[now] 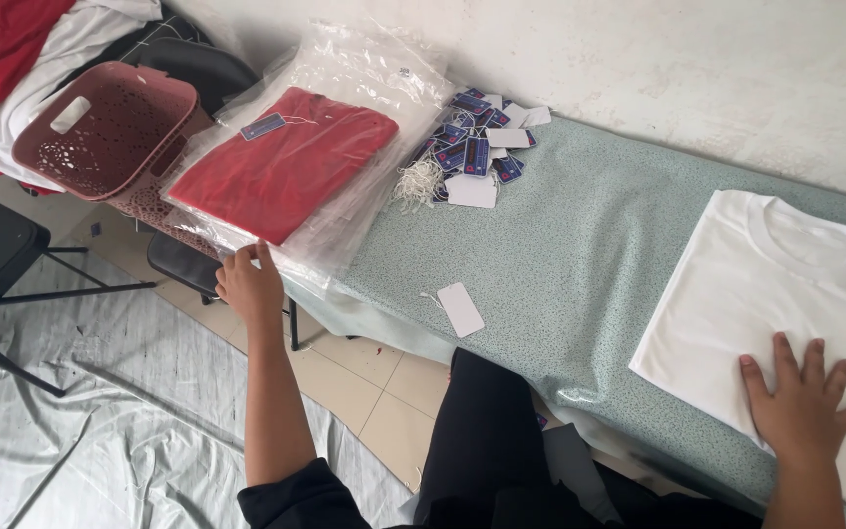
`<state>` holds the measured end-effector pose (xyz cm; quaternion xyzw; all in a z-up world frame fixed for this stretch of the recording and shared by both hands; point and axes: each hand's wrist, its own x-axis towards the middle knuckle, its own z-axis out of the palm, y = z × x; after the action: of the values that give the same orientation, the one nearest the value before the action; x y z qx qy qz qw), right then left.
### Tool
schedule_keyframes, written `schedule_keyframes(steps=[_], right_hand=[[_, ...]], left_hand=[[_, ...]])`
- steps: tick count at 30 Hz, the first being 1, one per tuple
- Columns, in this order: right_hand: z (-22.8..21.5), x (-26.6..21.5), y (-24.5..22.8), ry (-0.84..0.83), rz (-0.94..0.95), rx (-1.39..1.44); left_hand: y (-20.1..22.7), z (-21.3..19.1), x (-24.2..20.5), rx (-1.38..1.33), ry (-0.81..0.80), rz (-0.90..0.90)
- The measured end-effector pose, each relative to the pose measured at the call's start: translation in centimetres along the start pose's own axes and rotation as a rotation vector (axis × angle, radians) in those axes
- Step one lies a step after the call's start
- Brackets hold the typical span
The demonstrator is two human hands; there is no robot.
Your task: Folding a white t-shirt and attaching a brand tag on a work table.
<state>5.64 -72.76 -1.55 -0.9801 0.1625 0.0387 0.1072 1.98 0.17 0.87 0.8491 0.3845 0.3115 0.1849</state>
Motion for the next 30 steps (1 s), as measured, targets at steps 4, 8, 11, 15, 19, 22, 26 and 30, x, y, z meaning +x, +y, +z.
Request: schedule_keyframes(steps=[4, 8, 11, 15, 19, 22, 26, 30], right_hand=[[-0.2, -0.3, -0.1, -0.003, -0.010, 0.011], [0.3, 0.0, 0.2, 0.004, -0.005, 0.003], [0.4, -0.1, 0.4, 0.025, -0.028, 0.021], [0.6, 0.2, 0.7, 0.020, -0.029, 0.019], [0.6, 0.1, 0.5, 0.018, -0.023, 0.021], [0.9, 0.3, 0.8, 0.028, -0.033, 0.022], [0.7, 0.1, 0.6, 0.017, -0.022, 0.024], [0.1, -0.5, 0.1, 0.029, -0.044, 0.052]], left_hand=[[4.1, -3.5, 0.2, -0.312, -0.173, -0.097], [7.3, -5.1, 0.5, -0.604, -0.256, -0.140], [7.9, -4.9, 0.5, -0.679, -0.436, -0.003], [6.5, -4.0, 0.2, -0.277, -0.511, 0.301], [4.4, -1.9, 1.1, 0.013, -0.441, 0.389], [6.4, -3.2, 2.4, 0.081, -0.328, 0.379], [7.5, -3.2, 6.8, -0.030, -0.173, 0.369], [10.9, -6.0, 9.8, -0.359, 0.058, 0.339]])
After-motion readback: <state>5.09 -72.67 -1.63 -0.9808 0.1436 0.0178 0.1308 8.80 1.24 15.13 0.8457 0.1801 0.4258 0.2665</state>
